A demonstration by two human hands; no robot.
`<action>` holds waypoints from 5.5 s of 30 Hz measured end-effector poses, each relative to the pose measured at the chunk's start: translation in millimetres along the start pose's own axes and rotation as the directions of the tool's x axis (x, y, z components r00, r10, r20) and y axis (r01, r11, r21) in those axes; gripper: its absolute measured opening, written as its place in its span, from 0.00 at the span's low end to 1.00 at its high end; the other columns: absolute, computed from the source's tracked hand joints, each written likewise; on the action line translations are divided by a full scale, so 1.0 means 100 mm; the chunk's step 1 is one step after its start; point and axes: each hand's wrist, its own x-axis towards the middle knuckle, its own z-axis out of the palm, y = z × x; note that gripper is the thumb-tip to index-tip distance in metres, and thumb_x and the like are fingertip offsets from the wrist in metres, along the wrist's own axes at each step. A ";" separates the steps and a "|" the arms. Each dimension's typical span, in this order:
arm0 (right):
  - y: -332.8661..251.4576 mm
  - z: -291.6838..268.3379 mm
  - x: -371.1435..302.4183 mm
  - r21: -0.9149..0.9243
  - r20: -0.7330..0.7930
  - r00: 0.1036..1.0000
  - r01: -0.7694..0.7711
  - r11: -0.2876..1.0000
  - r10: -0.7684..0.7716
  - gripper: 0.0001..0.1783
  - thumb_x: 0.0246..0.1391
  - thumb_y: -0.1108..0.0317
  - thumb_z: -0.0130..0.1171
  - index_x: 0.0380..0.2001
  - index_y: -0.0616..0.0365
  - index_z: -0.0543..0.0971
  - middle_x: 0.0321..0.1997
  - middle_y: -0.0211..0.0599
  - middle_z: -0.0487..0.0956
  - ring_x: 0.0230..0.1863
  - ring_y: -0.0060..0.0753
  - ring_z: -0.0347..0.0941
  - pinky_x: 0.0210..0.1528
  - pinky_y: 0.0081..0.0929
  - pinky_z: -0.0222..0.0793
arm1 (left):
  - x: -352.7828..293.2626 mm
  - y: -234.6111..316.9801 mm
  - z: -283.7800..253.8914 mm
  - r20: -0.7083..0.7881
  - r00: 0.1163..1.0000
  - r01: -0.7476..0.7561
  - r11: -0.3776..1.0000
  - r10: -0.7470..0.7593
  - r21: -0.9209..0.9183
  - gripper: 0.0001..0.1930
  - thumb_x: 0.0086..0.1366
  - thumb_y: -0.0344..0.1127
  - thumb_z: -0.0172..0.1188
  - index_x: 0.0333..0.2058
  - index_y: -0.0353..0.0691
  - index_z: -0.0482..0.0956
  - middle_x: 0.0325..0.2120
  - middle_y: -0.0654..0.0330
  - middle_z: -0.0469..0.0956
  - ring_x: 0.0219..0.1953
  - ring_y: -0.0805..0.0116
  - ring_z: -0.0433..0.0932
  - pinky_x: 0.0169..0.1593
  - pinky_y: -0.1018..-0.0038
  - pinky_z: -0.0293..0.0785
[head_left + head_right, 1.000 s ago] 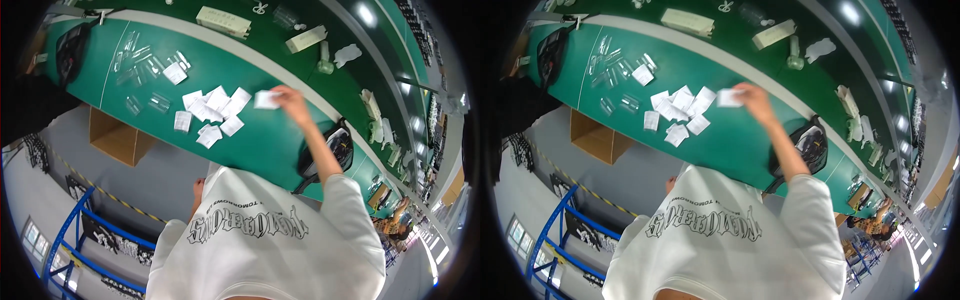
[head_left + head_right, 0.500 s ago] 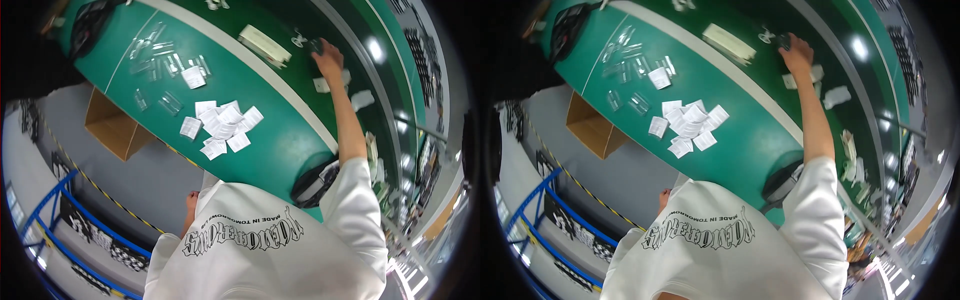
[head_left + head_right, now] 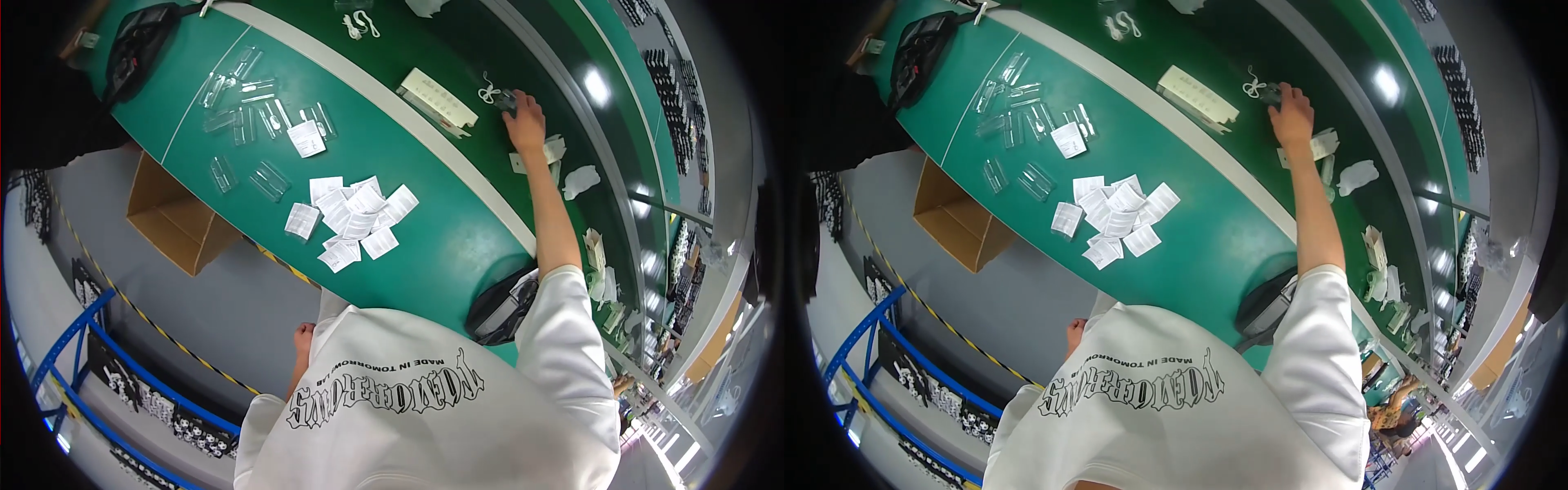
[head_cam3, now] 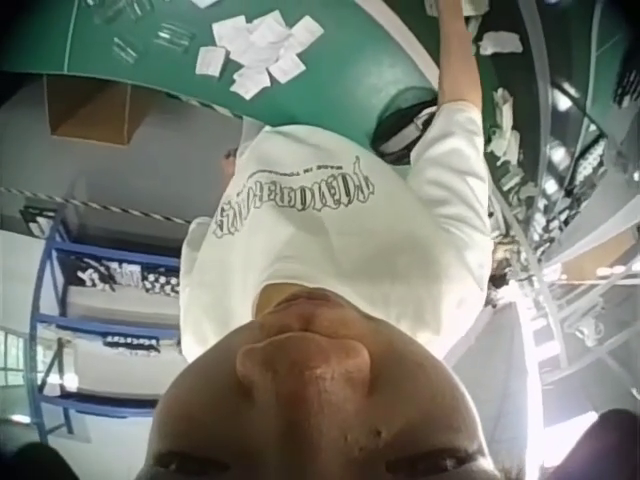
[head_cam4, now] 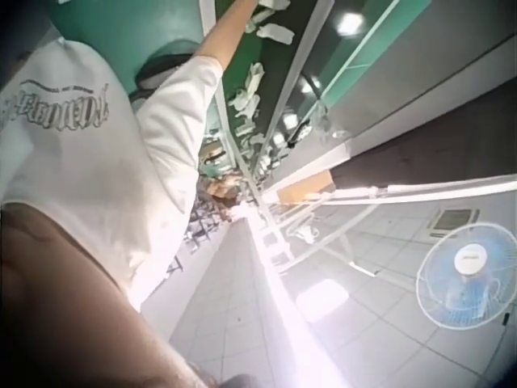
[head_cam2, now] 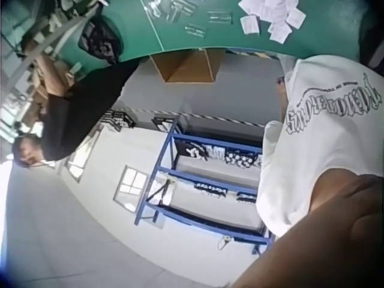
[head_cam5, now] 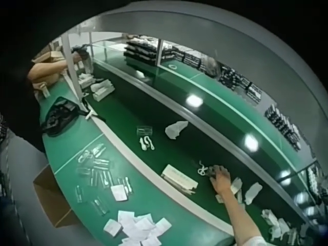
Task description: Packing small white items from a production table into cardboard boxes.
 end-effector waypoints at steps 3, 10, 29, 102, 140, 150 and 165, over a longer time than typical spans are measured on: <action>0.08 0.00 0.03 -0.067 0.040 0.999 -0.023 0.998 0.026 0.27 0.45 0.63 0.65 0.51 0.51 0.72 0.55 0.43 0.74 0.55 0.48 0.71 0.53 0.43 0.71 | 0.07 -0.08 0.02 0.000 1.000 0.013 1.000 -0.013 0.007 0.13 0.63 0.39 0.55 0.33 0.36 0.82 0.27 0.57 0.82 0.32 0.70 0.76 0.39 0.72 0.72; -0.04 -0.20 0.12 0.217 -0.085 0.988 -0.106 0.971 0.127 0.23 0.46 0.67 0.64 0.48 0.56 0.73 0.42 0.45 0.79 0.44 0.47 0.77 0.47 0.40 0.73 | 0.10 -0.03 0.05 -0.009 0.999 0.046 0.998 -0.046 0.030 0.13 0.63 0.40 0.56 0.34 0.37 0.83 0.27 0.57 0.81 0.32 0.70 0.76 0.39 0.72 0.72; -2.51 0.13 1.21 0.385 -0.316 0.888 0.441 0.811 -0.333 0.37 0.42 0.56 0.68 0.58 0.54 0.72 0.54 0.47 0.75 0.58 0.51 0.68 0.61 0.41 0.63 | -0.11 0.15 -0.01 -0.049 0.997 0.056 0.998 -0.056 0.001 0.12 0.63 0.36 0.54 0.32 0.35 0.81 0.23 0.59 0.79 0.27 0.70 0.74 0.35 0.73 0.71; 0.74 -0.21 0.65 0.307 -0.586 0.810 0.231 0.923 -0.008 0.07 0.56 0.65 0.56 0.35 0.53 0.81 0.40 0.38 0.79 0.48 0.45 0.74 0.47 0.37 0.71 | -0.18 0.02 -0.28 -0.005 0.999 -0.046 0.995 0.046 -0.086 0.12 0.63 0.34 0.52 0.34 0.34 0.82 0.27 0.60 0.80 0.29 0.74 0.74 0.36 0.76 0.71; 1.44 -0.69 -5.17 0.882 -0.161 0.587 -0.275 0.382 0.794 0.09 0.53 0.70 0.61 0.38 0.58 0.80 0.43 0.41 0.76 0.48 0.42 0.73 0.52 0.33 0.67 | -2.33 4.44 4.82 0.906 0.124 -0.599 -0.697 0.405 0.394 0.35 0.48 0.39 0.70 0.56 0.42 0.69 0.57 0.51 0.69 0.58 0.51 0.69 0.59 0.54 0.66; 2.03 -0.67 -6.11 0.814 -0.086 0.400 -0.500 0.295 0.913 0.08 0.53 0.72 0.59 0.37 0.58 0.80 0.40 0.40 0.77 0.46 0.41 0.73 0.48 0.33 0.68 | -3.92 4.16 4.46 0.712 -0.490 -0.870 -0.323 0.502 -0.372 0.32 0.45 0.26 0.72 0.51 0.39 0.70 0.52 0.51 0.74 0.53 0.57 0.73 0.56 0.64 0.71; 3.79 -0.20 -3.47 0.706 0.147 0.248 -0.704 0.074 0.958 0.34 0.40 0.54 0.71 0.50 0.59 0.73 0.48 0.48 0.78 0.49 0.53 0.74 0.52 0.44 0.69 | -3.78 3.39 3.51 0.704 0.117 -0.979 0.201 0.701 -0.038 0.30 0.43 0.24 0.70 0.48 0.38 0.70 0.51 0.53 0.74 0.54 0.59 0.73 0.58 0.65 0.68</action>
